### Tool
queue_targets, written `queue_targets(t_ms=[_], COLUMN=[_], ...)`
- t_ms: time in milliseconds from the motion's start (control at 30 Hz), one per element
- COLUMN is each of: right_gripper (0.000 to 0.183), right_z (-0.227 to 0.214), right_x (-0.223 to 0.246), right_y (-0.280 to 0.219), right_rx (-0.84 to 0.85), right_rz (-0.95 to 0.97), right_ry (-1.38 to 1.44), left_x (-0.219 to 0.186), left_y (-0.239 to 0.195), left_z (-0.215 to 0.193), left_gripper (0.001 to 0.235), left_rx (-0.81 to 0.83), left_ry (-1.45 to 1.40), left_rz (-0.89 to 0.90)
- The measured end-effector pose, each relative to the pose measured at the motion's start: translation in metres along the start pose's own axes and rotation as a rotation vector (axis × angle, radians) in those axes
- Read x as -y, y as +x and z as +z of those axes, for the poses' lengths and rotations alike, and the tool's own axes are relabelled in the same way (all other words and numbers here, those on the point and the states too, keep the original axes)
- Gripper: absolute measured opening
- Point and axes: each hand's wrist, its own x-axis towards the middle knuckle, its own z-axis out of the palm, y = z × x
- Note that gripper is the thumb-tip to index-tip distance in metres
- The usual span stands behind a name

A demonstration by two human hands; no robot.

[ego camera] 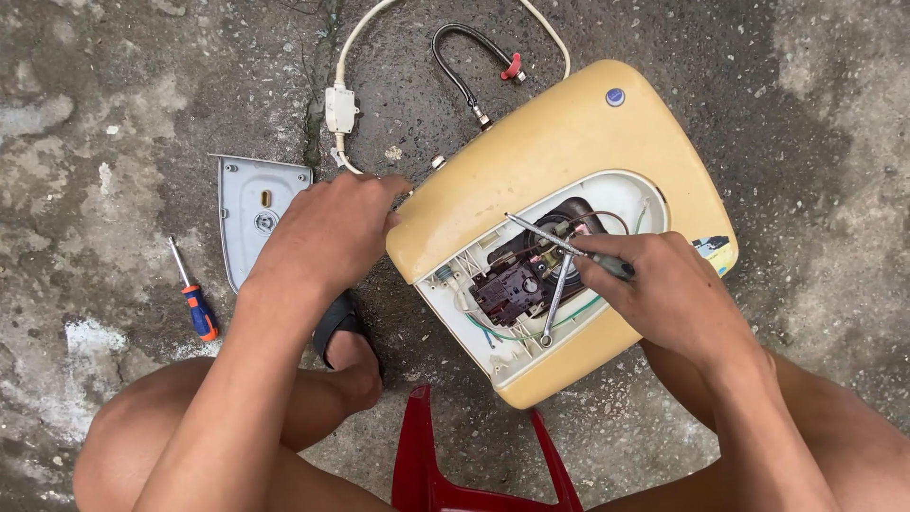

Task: The person sits on a small red stool and repairs a yellow water heater placed on the concrete floor. They use a screwdriver to tighten screws on the internal components and a wrench to adjust a nut on the motor assembly. The person also handles wires and the metal backplate of the device.

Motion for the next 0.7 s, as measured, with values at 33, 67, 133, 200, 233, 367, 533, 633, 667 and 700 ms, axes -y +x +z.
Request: queue_targets(t_ms=[33,67,133,200,233,367,533,633,667,700], right_gripper=[0.036,0.039,0.039,0.038,0.039,0.037,0.030,0.023,0.020,0.020], right_z=[0.000,0.001,-0.001,0.000,0.002,0.011,0.024,0.041,0.044,0.049], right_x=[-0.005,-0.010,-0.011,-0.007,-0.003,0.017,0.028,0.030,0.029,0.030], right_y=[0.002,0.003,0.005,0.005,0.005,0.003,0.011,0.024,0.029,0.030], right_rx=[0.111,0.223,0.286,0.348,0.352,0.334,0.253,0.168,0.128,0.124], right_rz=[-0.006,-0.013,0.027,0.064,0.096,0.113,0.043,-0.031,-0.057,-0.049], right_ry=[-0.103,-0.205,-0.261,-0.319,-0.383,-0.467,-0.570,-0.702,-0.777,-0.779], left_x=[0.001,0.003,-0.002,-0.005,-0.006,-0.009,-0.019,-0.024,-0.027,-0.028], left_y=[0.004,0.007,0.006,0.006,0.007,0.010,0.017,0.012,0.012,0.011], left_z=[0.004,0.009,0.007,0.008,0.008,0.011,0.023,0.022,0.023,0.021], left_gripper=[0.024,0.018,0.029,0.040,0.042,0.028,0.028,0.031,0.032,0.032], left_rx=[0.030,0.059,0.069,0.077,0.080,-0.013,-0.059,-0.068,-0.073,-0.075], left_ry=[0.051,0.102,0.082,0.060,0.055,-0.029,0.013,0.000,-0.018,-0.020], left_rz=[-0.017,-0.034,-0.038,-0.045,-0.045,0.000,0.060,0.100,0.119,0.127])
